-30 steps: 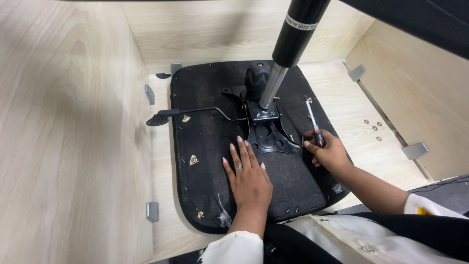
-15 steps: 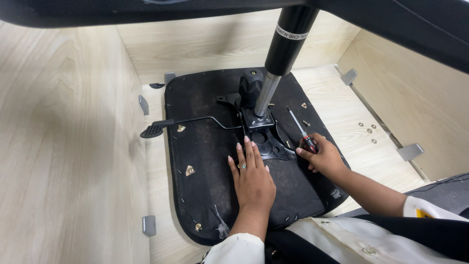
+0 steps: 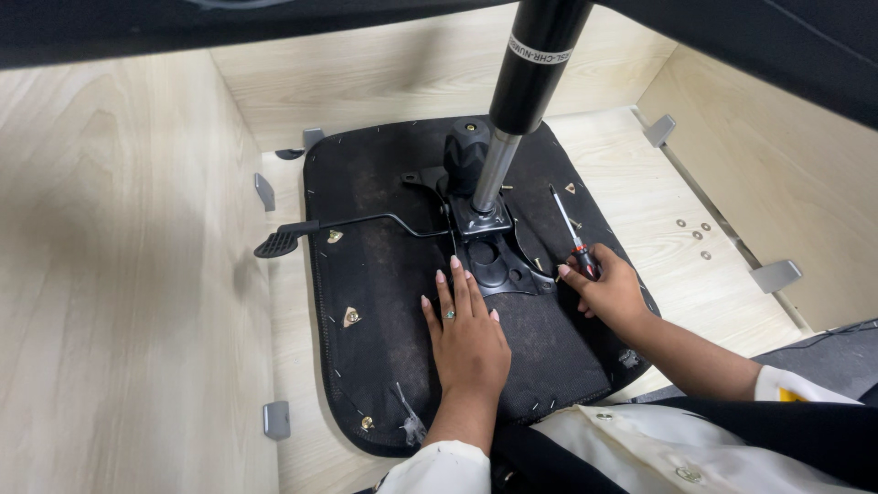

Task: The person uses a screwdriver to tighten screws on the underside of an office chair seat, securing the seat to its metal frame. They work methodically on several fasteners around the central mounting area.

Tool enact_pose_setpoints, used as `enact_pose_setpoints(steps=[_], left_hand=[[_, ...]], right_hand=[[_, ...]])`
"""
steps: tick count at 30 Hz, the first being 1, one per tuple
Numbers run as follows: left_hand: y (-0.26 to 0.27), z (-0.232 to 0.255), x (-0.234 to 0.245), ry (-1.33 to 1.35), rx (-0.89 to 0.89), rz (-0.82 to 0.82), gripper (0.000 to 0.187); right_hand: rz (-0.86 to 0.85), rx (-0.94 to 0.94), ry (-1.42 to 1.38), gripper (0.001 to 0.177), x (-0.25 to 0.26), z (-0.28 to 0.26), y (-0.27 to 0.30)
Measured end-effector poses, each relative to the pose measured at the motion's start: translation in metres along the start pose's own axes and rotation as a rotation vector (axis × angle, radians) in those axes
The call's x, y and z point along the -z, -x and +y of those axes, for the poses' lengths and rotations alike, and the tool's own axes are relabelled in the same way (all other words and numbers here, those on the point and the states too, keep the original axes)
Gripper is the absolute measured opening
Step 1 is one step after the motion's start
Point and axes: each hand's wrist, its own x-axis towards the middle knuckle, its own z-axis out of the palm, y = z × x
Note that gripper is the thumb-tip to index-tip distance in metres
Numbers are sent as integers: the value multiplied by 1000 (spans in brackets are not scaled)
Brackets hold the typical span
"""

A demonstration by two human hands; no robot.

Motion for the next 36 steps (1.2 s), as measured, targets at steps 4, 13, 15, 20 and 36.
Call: enact_pose_setpoints(steps=[4,13,15,20,36], left_hand=[[0,2,-2,16,6,34,66],[-2,9,-6,40,24,97,66],[-4,11,-7,43,27,106,66],[-9,18,-13,26,5,110,62],[-22,41,-29,4,59,55,64]], right_hand=[[-7,-24,4,33,1,-2,0],[-23,-19,-5,32,3,-3,-1],[-28,-14,-16,32,4,-3,-2],[-73,-25,-36,30,10,-2,-5],[-323,198,-4,27,18,8,-22]])
